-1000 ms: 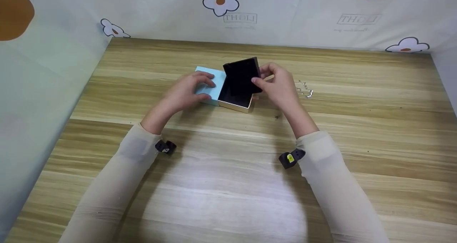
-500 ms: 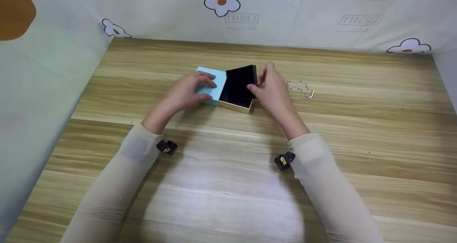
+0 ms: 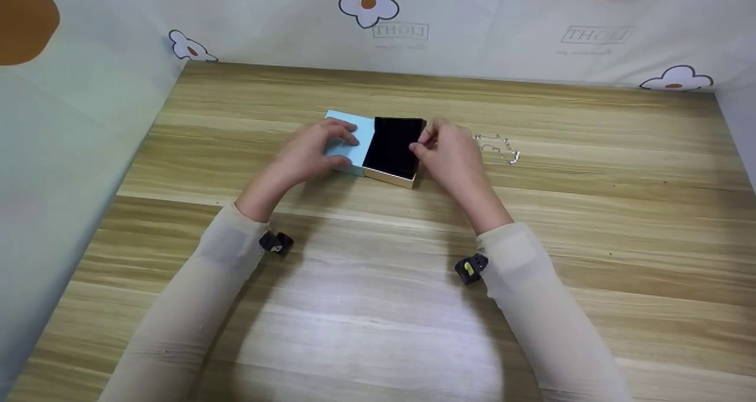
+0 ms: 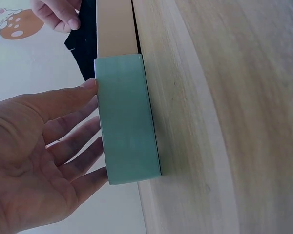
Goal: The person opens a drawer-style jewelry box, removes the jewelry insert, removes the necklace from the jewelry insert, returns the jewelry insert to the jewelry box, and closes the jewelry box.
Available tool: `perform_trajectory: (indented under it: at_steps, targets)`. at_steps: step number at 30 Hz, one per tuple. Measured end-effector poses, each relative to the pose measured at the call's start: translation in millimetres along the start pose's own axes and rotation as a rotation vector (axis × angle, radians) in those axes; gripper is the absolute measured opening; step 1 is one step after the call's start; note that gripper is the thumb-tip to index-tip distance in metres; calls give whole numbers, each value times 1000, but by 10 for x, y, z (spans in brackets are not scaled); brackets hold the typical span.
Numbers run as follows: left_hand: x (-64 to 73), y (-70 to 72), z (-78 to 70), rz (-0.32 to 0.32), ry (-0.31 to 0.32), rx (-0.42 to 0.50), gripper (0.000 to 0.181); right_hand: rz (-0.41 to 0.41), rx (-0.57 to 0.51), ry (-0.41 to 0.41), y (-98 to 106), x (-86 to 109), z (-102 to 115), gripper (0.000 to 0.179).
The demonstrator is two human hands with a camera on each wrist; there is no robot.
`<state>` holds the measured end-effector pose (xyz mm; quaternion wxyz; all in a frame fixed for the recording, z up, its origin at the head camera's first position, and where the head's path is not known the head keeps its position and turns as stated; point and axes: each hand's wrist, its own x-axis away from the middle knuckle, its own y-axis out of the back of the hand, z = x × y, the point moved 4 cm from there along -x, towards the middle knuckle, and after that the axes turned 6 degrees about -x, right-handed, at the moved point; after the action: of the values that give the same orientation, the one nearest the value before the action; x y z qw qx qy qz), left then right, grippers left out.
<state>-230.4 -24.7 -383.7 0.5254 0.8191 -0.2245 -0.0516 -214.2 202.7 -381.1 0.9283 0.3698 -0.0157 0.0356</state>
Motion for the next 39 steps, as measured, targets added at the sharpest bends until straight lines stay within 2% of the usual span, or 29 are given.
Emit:
perform_trajectory:
  at_steps: [5,10,16,21,24,29,34,39]
  targets:
    - [5,1,-2,-1,0,-4,32,38,11,7,-20,10,3,17]
    - [7,4,-8,1,5,-9,32,35,42,27,-42,12,13,16]
    - [3,1,-8,-1,10,-4,32,58,105,77,-110,15,14,17]
    - [3,2,-14,-5,1,0,32,34,166,113,-132,26,28,18]
    - [8,6,-14,-6,2,7,32,-4,186,172,-140,29,56,20]
    - [6,7,-6,-5,-1,15,31,-32,176,281,-177,43,107,32]
    - [3,3,-6,-3,-1,11,31,35,218,337,-225,38,132,52]
    - [4,2,-5,-2,-3,3,32,89,252,359,-262,44,120,65]
